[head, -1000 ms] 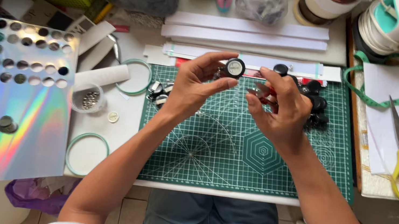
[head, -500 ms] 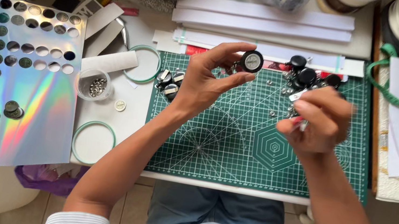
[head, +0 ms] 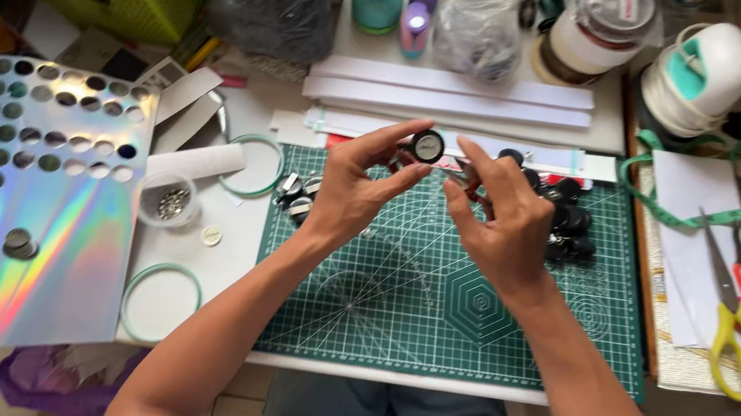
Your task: The person assembles small keychain components on a green cutting mat. They use pliers to attach metal rings to black circular casings and place the finished items into a pile.
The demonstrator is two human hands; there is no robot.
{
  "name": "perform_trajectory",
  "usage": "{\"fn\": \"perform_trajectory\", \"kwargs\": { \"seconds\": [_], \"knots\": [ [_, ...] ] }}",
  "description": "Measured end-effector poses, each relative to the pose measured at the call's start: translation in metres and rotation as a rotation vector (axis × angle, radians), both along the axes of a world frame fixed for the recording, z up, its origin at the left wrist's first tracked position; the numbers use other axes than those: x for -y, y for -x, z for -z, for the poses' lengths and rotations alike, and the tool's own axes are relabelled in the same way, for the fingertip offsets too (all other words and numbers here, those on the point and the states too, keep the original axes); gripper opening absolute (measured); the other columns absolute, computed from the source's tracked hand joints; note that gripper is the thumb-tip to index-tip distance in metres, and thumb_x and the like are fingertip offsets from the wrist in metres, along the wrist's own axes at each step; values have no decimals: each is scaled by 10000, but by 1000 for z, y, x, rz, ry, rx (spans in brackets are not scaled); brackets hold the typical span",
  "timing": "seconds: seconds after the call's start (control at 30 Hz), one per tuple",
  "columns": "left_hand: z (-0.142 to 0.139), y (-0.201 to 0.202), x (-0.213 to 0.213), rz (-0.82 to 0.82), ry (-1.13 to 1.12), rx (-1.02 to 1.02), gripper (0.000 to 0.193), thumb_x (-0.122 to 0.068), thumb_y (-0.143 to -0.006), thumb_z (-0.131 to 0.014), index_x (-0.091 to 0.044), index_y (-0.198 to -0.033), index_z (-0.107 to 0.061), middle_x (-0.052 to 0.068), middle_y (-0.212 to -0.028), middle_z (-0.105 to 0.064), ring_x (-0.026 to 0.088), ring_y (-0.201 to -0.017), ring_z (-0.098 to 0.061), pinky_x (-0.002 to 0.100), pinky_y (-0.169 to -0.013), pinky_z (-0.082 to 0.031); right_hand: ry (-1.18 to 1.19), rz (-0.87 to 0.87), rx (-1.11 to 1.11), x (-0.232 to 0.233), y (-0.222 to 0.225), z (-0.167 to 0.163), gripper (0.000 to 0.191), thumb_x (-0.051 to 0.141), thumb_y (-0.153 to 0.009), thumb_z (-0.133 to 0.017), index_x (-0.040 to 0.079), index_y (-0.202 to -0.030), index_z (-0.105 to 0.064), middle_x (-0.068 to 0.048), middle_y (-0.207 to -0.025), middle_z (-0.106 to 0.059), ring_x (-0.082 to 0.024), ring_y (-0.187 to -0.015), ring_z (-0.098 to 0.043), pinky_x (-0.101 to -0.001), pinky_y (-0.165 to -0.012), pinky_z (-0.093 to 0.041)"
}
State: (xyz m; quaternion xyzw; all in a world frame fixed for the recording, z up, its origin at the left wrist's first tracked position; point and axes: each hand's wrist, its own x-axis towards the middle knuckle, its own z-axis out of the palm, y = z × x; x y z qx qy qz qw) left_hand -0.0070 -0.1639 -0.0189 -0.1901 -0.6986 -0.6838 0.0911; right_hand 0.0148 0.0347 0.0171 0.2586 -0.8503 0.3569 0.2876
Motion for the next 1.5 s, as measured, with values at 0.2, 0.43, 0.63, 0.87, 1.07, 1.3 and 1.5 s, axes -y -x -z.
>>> {"fn": "perform_trajectory", "kwargs": {
  "seconds": [0.2, 0.43, 0.63, 0.87, 1.07, 1.3, 1.5],
  "knots": [
    [1, 0, 0, 33, -27, -50, 504, -80, -928, -799, -127, -1404, -640, 19, -1112, -769, 69, -900, -678, 234, -788, -579, 60, -16, 128, 0, 5, 8, 492, 193, -974, -764, 113, -1434, -610, -8, -848, -683, -81, -578, -551, -264, -511, -456],
    [0, -1, 0, 42, -35, -23, 501, -66, -916, -801, -129, -1390, -650, 16, -1092, -769, 62, -886, -675, 228, -760, -583, 90, -28, 201, 1, 3, 10, 487, 192, -977, -773, 160, -1441, -628, -26, -847, -663, -79, -595, -539, -261, -508, -452],
    [0, -4, -3, -28, 62, -107, 510, -32, -905, -807, -139, -1383, -665, 19, -1082, -751, 90, -918, -688, 232, -818, -587, 92, -62, 178, -2, -1, 10, 515, 160, -966, -794, 162, -1444, -604, -13, -860, -660, -78, -632, -560, -245, -545, -477],
    [-3, -4, 0, 0, 23, -92, 492, -41, -918, -804, -165, -1375, -668, 13, -1081, -741, 76, -944, -672, 234, -819, -567, 44, -58, 145, 2, 2, 6, 461, 146, -978, -770, 170, -1418, -635, -11, -837, -658, -80, -610, -556, -260, -524, -459],
    [-3, -3, 0, 14, 38, -98, 487, -62, -924, -797, -177, -1377, -660, 12, -1098, -749, 74, -925, -670, 232, -808, -580, 39, -60, 190, 1, 5, 10, 439, 175, -976, -770, 162, -1398, -648, -9, -821, -664, -71, -565, -533, -249, -475, -442],
    [-4, -3, 2, 20, 36, -110, 502, -53, -925, -797, -169, -1391, -650, 16, -1089, -743, 78, -920, -669, 235, -814, -578, 41, -83, 170, 0, 6, 11, 454, 184, -982, -767, 174, -1415, -629, -13, -862, -698, -67, -583, -564, -237, -489, -459],
    [-3, -2, 2, 22, 39, -116, 508, -54, -916, -806, -165, -1388, -654, 15, -1074, -741, 77, -915, -662, 237, -809, -578, 35, -80, 186, 0, 7, 14, 463, 183, -976, -770, 171, -1415, -625, -15, -846, -695, -70, -566, -560, -236, -480, -462]
  ]
}}
